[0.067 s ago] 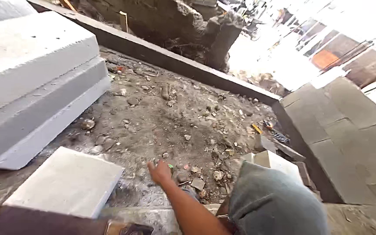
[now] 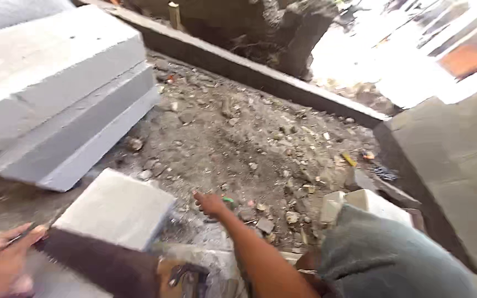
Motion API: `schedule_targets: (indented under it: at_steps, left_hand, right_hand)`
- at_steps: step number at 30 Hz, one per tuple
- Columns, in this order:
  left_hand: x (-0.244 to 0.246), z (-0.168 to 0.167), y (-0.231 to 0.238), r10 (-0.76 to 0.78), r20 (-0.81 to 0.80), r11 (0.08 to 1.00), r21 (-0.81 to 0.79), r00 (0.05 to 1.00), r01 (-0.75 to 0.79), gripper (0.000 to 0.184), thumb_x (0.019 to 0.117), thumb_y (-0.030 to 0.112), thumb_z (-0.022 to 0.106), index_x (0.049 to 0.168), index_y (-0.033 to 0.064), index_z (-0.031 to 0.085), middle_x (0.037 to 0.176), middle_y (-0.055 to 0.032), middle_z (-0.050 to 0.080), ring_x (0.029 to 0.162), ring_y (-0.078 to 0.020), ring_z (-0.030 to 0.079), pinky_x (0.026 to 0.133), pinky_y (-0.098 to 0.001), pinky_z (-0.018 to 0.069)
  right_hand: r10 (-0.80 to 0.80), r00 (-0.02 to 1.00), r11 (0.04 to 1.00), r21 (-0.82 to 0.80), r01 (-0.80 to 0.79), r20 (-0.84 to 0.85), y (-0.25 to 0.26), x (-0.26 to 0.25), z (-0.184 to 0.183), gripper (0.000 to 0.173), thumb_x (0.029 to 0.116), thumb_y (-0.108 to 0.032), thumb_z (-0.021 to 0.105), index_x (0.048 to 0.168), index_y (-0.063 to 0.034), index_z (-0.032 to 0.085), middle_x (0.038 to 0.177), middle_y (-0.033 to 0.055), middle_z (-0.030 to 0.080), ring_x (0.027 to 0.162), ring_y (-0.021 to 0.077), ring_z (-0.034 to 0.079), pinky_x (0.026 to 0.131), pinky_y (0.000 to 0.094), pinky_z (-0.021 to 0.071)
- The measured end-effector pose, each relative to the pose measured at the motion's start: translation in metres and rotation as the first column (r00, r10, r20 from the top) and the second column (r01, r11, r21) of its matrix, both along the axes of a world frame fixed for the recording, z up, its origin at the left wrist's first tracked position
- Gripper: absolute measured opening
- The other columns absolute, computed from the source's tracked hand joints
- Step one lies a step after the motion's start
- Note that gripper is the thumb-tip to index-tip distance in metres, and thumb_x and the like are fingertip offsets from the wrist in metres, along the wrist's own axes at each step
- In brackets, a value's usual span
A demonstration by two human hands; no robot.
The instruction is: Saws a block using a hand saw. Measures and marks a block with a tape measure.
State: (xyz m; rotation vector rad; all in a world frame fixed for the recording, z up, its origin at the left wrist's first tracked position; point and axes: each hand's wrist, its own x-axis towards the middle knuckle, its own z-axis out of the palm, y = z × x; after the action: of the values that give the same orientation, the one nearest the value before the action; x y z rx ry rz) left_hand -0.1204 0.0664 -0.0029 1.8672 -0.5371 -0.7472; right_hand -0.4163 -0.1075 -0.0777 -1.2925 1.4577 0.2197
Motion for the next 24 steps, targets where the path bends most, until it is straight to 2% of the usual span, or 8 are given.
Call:
schedule_targets:
  at_steps: [2, 5, 8, 11, 15, 19, 22, 24]
  left_hand:
    - [0.039, -0.043, 0.007, 0.123, -0.017, 0.991, 0.061, 0.992, -0.121, 0.035, 0.1005, 0.011, 0.063, 0.131, -0.0046, 0.057, 0.12, -0.0149, 0.062, 0.1, -0.0121, 0.059, 0.093, -0.0316, 0.0496]
    - [0.051, -0.05, 0.005, 0.188, -0.046, 0.979, 0.084, 0.981, -0.184, 0.029, 0.097, 0.01, 0.069, 0.123, -0.0009, 0.064, 0.109, -0.0107, 0.066, 0.092, -0.0133, 0.061, 0.087, -0.0348, 0.0515]
    - [0.05, -0.049, 0.001, 0.201, -0.032, 0.975, 0.107, 0.979, -0.196, 0.026, 0.0953, 0.009, 0.071, 0.119, -0.0015, 0.067, 0.107, -0.0124, 0.068, 0.092, -0.0158, 0.062, 0.088, -0.038, 0.0519]
    - [0.046, -0.045, -0.007, 0.25, -0.011, 0.959, 0.142, 0.968, -0.246, 0.024, 0.0938, 0.008, 0.073, 0.116, -0.0009, 0.069, 0.103, -0.0108, 0.07, 0.089, -0.0142, 0.062, 0.088, -0.0363, 0.0512]
    - [0.054, -0.025, -0.017, 0.39, -0.121, 0.92, 0.088, 0.913, -0.382, 0.031, 0.0967, 0.016, 0.071, 0.125, 0.004, 0.066, 0.109, -0.0084, 0.069, 0.095, -0.0143, 0.062, 0.087, -0.0373, 0.0507]
    - [0.086, 0.02, -0.052, 0.442, -0.312, 0.879, -0.038, 0.841, -0.476, 0.032, 0.099, 0.025, 0.067, 0.128, 0.0109, 0.065, 0.107, -0.0036, 0.068, 0.094, -0.0152, 0.061, 0.082, -0.04, 0.0505]
    - [0.106, 0.045, -0.096, 0.298, -0.412, 0.91, -0.15, 0.861, -0.387, 0.038, 0.1041, 0.034, 0.059, 0.135, 0.0114, 0.059, 0.115, -0.007, 0.068, 0.099, -0.0198, 0.065, 0.083, -0.0409, 0.054]
    - [0.11, 0.048, -0.112, 0.186, -0.345, 0.958, -0.144, 0.92, -0.248, 0.051, 0.1069, 0.046, 0.05, 0.144, 0.0107, 0.051, 0.12, -0.0116, 0.069, 0.099, -0.0236, 0.069, 0.081, -0.0418, 0.0562]
  right_hand:
    - [0.202, 0.967, 0.926, 0.291, -0.241, 0.156, 0.013, 0.006, 0.012, 0.083, 0.1003, -0.074, 0.034, 0.132, -0.0041, 0.065, 0.125, 0.0181, 0.069, 0.111, 0.033, 0.066, 0.096, 0.0569, 0.0496]
    - [0.37, 0.901, 0.789, 0.435, -0.434, 0.227, 0.047, -0.007, 0.01, 0.086, 0.0932, -0.079, 0.045, 0.132, -0.0056, 0.066, 0.127, 0.0158, 0.068, 0.115, 0.0318, 0.065, 0.099, 0.0575, 0.0493]
    - [0.598, 0.764, 0.646, 0.417, -0.639, 0.243, 0.061, -0.011, 0.004, 0.073, 0.0953, -0.061, 0.063, 0.138, -0.0022, 0.06, 0.126, 0.0212, 0.066, 0.11, 0.0334, 0.064, 0.097, 0.0568, 0.0493]
    - [0.749, 0.606, 0.527, 0.316, -0.789, 0.266, 0.062, -0.003, 0.001, 0.053, 0.093, -0.038, 0.076, 0.126, 0.0014, 0.064, 0.113, 0.022, 0.067, 0.095, 0.0316, 0.063, 0.084, 0.0567, 0.05]
    - [0.502, 0.708, 0.709, 0.231, -0.666, 0.497, 0.026, -0.012, 0.045, 0.031, 0.0941, -0.023, 0.07, 0.117, -0.0035, 0.064, 0.108, 0.0101, 0.068, 0.096, 0.0206, 0.065, 0.087, 0.0468, 0.0554]
    - [0.12, 0.592, 0.926, 0.125, -0.355, 0.797, -0.038, -0.012, 0.118, 0.062, 0.0811, -0.067, 0.073, 0.117, -0.0157, 0.07, 0.097, 0.0023, 0.071, 0.091, 0.0163, 0.07, 0.086, 0.0383, 0.06]
    - [0.021, 0.512, 0.995, 0.032, -0.095, 0.859, -0.07, 0.012, 0.18, 0.044, 0.087, -0.054, 0.071, 0.114, -0.02, 0.069, 0.08, -0.0054, 0.063, 0.066, 0.0073, 0.063, 0.064, 0.0288, 0.0603]
    - [0.073, 0.517, 0.997, -0.05, -0.057, 0.853, -0.088, 0.028, 0.22, 0.023, 0.0958, -0.046, 0.062, 0.099, -0.0235, 0.067, 0.069, -0.0105, 0.053, 0.05, -0.0027, 0.049, 0.045, 0.0137, 0.0461]
